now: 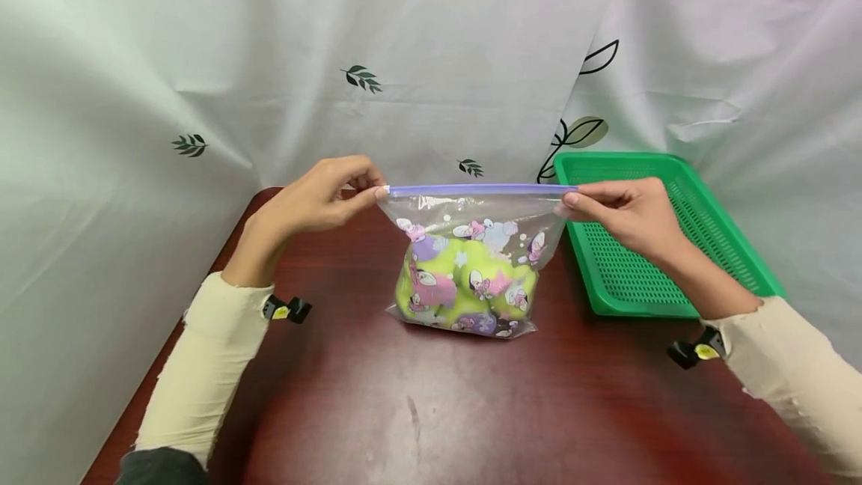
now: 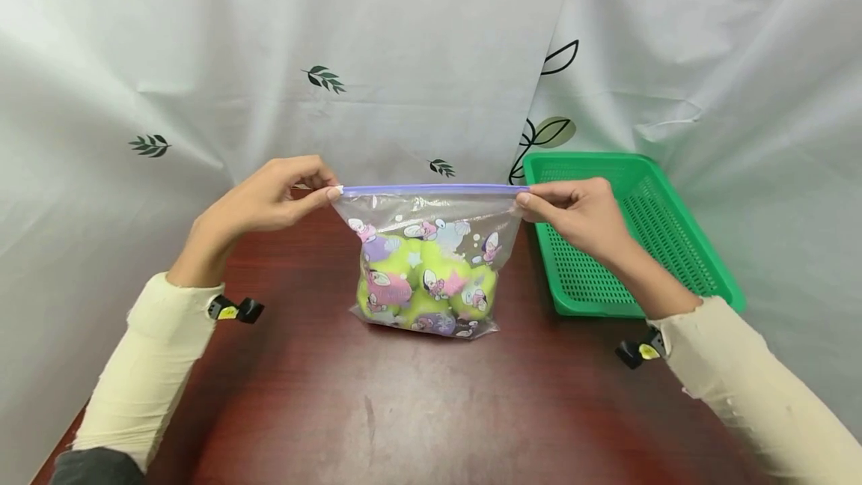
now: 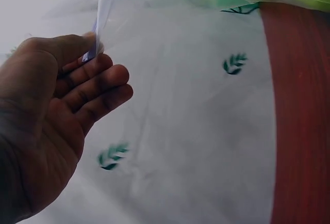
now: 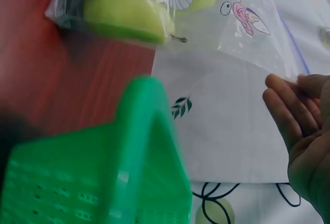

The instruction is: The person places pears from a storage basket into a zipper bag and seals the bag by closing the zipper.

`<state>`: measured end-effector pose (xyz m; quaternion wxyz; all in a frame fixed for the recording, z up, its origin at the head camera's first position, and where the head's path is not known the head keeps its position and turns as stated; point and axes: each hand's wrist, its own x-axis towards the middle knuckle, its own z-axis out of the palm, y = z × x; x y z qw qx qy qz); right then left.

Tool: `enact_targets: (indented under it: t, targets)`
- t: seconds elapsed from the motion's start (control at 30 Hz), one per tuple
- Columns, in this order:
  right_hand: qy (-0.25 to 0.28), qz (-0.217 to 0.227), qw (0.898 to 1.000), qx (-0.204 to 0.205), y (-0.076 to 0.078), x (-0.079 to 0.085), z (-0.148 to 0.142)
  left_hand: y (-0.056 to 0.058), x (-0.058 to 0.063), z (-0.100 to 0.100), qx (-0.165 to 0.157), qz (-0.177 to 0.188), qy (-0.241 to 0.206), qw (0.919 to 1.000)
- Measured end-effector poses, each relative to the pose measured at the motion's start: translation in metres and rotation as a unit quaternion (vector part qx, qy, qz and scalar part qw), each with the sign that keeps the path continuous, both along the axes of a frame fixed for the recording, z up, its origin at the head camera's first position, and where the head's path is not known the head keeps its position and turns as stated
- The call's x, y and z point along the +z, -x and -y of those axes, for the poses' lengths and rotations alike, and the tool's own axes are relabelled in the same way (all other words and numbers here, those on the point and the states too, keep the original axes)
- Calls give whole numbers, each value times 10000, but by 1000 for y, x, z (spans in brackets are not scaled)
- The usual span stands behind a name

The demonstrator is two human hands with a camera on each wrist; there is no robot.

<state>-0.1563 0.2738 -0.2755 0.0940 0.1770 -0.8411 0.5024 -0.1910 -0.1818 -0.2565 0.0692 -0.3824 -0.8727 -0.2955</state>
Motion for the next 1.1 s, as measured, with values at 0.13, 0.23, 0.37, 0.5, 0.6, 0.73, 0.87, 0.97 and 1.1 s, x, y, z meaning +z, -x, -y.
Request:
enact_targets:
  t: [0.13, 0.23, 0.37, 0.5, 0.6, 0.73, 0.87, 0.97, 1.1]
  targets:
    - [-620, 525, 9967, -24, 29, 4, 1, 30, -9, -5, 378, 330, 58, 9987]
    - [-1036, 737, 9919, 49, 55, 2, 1, 54, -18, -10, 605, 580, 55, 9965]
    - [-2116, 637, 9753, 36, 87, -5, 5, 83, -33, -19, 858, 955, 50, 9917]
    - [-3064, 344, 9512, 120, 109, -14, 16, 104, -50, -23, 1039, 1394, 44, 9848]
    - [-3368, 176, 9412, 177, 116, -20, 26, 113, -62, -23, 1110, 1678, 19, 9796]
    - [-3487, 87, 9371, 140, 119, -23, 33, 118, -69, -22, 1314, 1825, -35, 9744]
    - [-3410, 76, 9400, -40, 119, -19, 32, 119, -67, -19, 1568, 1772, -176, 9715]
    - [-3344, -5, 9423, -140, 118, -15, 29, 119, -65, -16, 1708, 1654, -186, 9711]
    - [-3281, -18, 9446, -117, 116, -10, 23, 116, -60, -16, 1704, 1415, -78, 9751]
